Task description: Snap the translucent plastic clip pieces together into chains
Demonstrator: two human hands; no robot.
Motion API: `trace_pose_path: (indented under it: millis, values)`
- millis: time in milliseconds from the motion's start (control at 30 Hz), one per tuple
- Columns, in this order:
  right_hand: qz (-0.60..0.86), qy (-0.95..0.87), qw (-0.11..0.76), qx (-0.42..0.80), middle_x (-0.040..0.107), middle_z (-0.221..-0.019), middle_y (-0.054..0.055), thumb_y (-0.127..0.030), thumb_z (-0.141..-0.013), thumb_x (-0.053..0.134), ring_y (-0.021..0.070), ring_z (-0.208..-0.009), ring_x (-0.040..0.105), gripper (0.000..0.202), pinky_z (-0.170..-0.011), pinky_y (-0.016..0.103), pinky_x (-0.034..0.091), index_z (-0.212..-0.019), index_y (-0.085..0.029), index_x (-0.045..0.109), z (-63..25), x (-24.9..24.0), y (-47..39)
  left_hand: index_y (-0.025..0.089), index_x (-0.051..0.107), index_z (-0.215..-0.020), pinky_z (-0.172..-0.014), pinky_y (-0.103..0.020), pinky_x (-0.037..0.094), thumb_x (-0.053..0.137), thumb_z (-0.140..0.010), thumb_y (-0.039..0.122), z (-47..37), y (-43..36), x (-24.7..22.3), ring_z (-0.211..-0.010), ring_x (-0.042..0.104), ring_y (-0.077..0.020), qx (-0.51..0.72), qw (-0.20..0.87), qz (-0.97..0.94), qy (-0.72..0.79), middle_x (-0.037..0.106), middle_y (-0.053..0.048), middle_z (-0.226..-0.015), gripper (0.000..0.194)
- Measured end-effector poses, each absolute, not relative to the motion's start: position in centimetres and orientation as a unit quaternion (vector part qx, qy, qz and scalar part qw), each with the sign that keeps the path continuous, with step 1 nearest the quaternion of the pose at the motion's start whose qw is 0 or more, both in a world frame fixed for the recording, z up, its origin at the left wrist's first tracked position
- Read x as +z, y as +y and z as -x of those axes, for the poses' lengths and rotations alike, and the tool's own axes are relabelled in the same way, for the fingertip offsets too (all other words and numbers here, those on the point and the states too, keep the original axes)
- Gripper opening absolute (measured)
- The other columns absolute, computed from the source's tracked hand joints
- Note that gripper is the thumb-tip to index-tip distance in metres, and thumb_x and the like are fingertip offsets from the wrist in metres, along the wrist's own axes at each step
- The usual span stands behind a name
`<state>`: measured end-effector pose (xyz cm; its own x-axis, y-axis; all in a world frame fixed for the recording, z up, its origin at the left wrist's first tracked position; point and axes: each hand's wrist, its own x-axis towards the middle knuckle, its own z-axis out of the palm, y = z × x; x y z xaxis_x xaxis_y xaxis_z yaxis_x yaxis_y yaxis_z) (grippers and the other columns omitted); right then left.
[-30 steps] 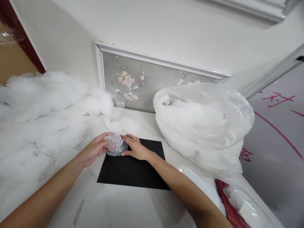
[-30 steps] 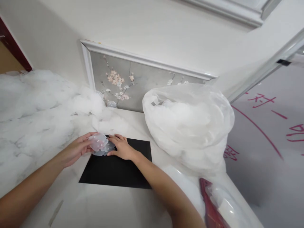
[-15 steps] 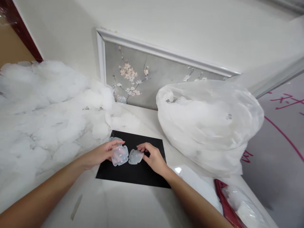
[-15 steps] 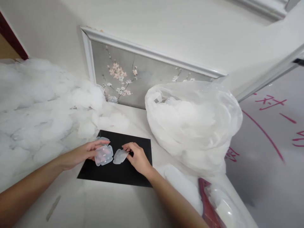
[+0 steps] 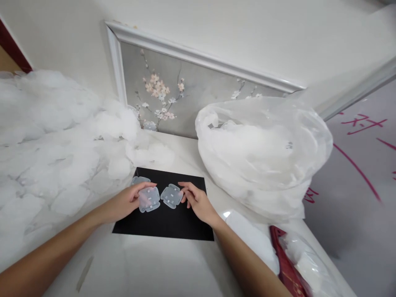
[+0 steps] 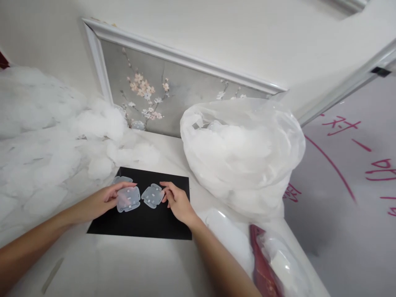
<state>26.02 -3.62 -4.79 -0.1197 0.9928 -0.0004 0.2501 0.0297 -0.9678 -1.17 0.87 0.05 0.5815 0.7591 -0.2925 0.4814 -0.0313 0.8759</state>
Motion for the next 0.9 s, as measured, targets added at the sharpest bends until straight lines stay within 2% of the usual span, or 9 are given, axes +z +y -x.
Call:
trace_pose_path:
  millis: [167, 233, 300, 367, 467, 533, 633, 733, 900]
  values:
    - [0.515, -0.658, 0.398, 0.379, 0.066, -0.095, 0.003, -0.013, -0.085, 0.044, 0.0155, -0.081, 0.062, 0.036, -0.067, 0.03, 0.053, -0.115, -0.024, 0.061, -26.0, -4.9, -4.0, 0.032, 0.041, -0.146, -0.099, -0.035, 0.047, 0.041, -0.068, 0.0, 1.9, 0.9, -0.3, -0.133, 0.047, -0.0261, 0.144, 0.386, -0.834, 0.367, 0.042, -0.004, -0.153, 0.085]
    - [0.508, -0.698, 0.384, 0.326, 0.064, -0.099, 0.005, -0.01, -0.083, 0.048, 0.0176, -0.086, 0.061, 0.038, -0.076, 0.034, 0.053, -0.114, -0.024, 0.063, -25.9, -4.7, -4.1, 0.031, 0.039, -0.148, -0.106, -0.038, 0.043, 0.04, -0.069, -0.002, 2.0, 1.1, -0.8, -0.14, 0.039, -0.0254, 0.148, 0.35, -0.857, 0.347, 0.04, -0.004, -0.155, 0.086]
    - [0.508, -0.719, 0.384, 0.278, 0.06, -0.098, 0.007, -0.013, -0.082, 0.054, 0.0202, -0.09, 0.059, 0.028, -0.081, 0.037, 0.051, -0.104, -0.024, 0.067, -25.7, -4.5, -4.2, 0.031, 0.049, -0.142, -0.106, -0.039, 0.043, 0.041, -0.076, 0.001, 1.8, 1.3, -1.1, -0.135, 0.045, -0.0243, 0.152, 0.327, -0.87, 0.335, 0.047, -0.005, -0.151, 0.072]
    - [0.517, -0.7, 0.413, 0.27, 0.058, -0.099, 0.008, -0.022, -0.083, 0.06, 0.022, -0.094, 0.057, 0.009, -0.086, 0.04, 0.05, -0.088, -0.023, 0.068, -25.4, -4.3, -4.2, 0.03, 0.067, -0.121, -0.102, -0.039, 0.047, 0.045, -0.086, 0.012, 1.4, 1.3, -1.1, -0.121, 0.056, -0.0237, 0.172, 0.309, -0.875, 0.33, 0.061, -0.005, -0.137, 0.045]
    - [0.515, -0.57, 0.489, 0.413, 0.062, -0.098, 0.006, -0.04, -0.087, 0.061, 0.0203, -0.091, 0.06, 0.023, -0.085, 0.039, 0.051, -0.074, -0.022, 0.057, -24.9, -4.1, -4.3, 0.028, 0.077, -0.092, -0.089, -0.038, 0.052, 0.053, -0.09, 0.037, 0.6, 0.9, -0.2, -0.099, 0.063, -0.0242, 0.235, 0.29, -0.83, 0.414, 0.073, -0.004, -0.107, 0.025]
    - [0.48, -0.439, 0.512, 0.561, 0.065, -0.086, 0.003, -0.05, -0.085, 0.063, 0.018, -0.079, 0.063, 0.03, -0.077, 0.037, 0.053, -0.079, -0.022, 0.055, -24.6, -4.1, -4.3, 0.027, 0.076, -0.094, -0.08, -0.036, 0.053, 0.054, -0.089, 0.05, 0.2, 0.3, 0.5, -0.088, 0.064, -0.0236, 0.259, 0.338, -0.753, 0.503, 0.074, -0.004, -0.096, 0.031]
    - [0.428, -0.32, 0.496, 0.684, 0.067, -0.079, 0.0, -0.05, -0.073, 0.077, 0.0173, -0.072, 0.065, 0.04, -0.072, 0.036, 0.055, -0.096, -0.022, 0.059, -24.6, -4.1, -4.1, 0.025, 0.072, -0.106, -0.072, -0.033, 0.054, 0.055, -0.086, 0.059, -0.3, -0.2, 1.1, -0.081, 0.067, -0.0227, 0.241, 0.517, -0.628, 0.529, 0.074, -0.003, -0.091, 0.042]
    - [0.413, -0.289, 0.493, 0.709, 0.071, -0.088, 0.002, -0.047, -0.068, 0.082, 0.0189, -0.081, 0.068, 0.043, -0.078, 0.036, 0.056, -0.098, -0.022, 0.063, -24.7, -4.2, -4.0, 0.022, 0.07, -0.107, -0.076, -0.034, 0.054, 0.066, -0.08, 0.057, -0.5, -0.2, 1.0, -0.092, 0.068, -0.0252, 0.243, 0.645, -0.523, 0.501, 0.075, -0.006, -0.101, 0.044]
    - [0.409, -0.281, 0.488, 0.718, 0.073, -0.095, 0.008, -0.063, -0.076, 0.069, 0.0231, -0.089, 0.07, 0.052, -0.082, 0.042, 0.055, -0.104, -0.019, 0.065, -24.9, -4.5, -3.9, 0.02, 0.068, -0.11, -0.081, -0.037, 0.055, 0.068, -0.08, 0.054, -0.5, 0.3, 0.4, -0.095, 0.07, -0.0263, 0.237, 0.731, -0.41, 0.492, 0.075, -0.009, -0.103, 0.046]
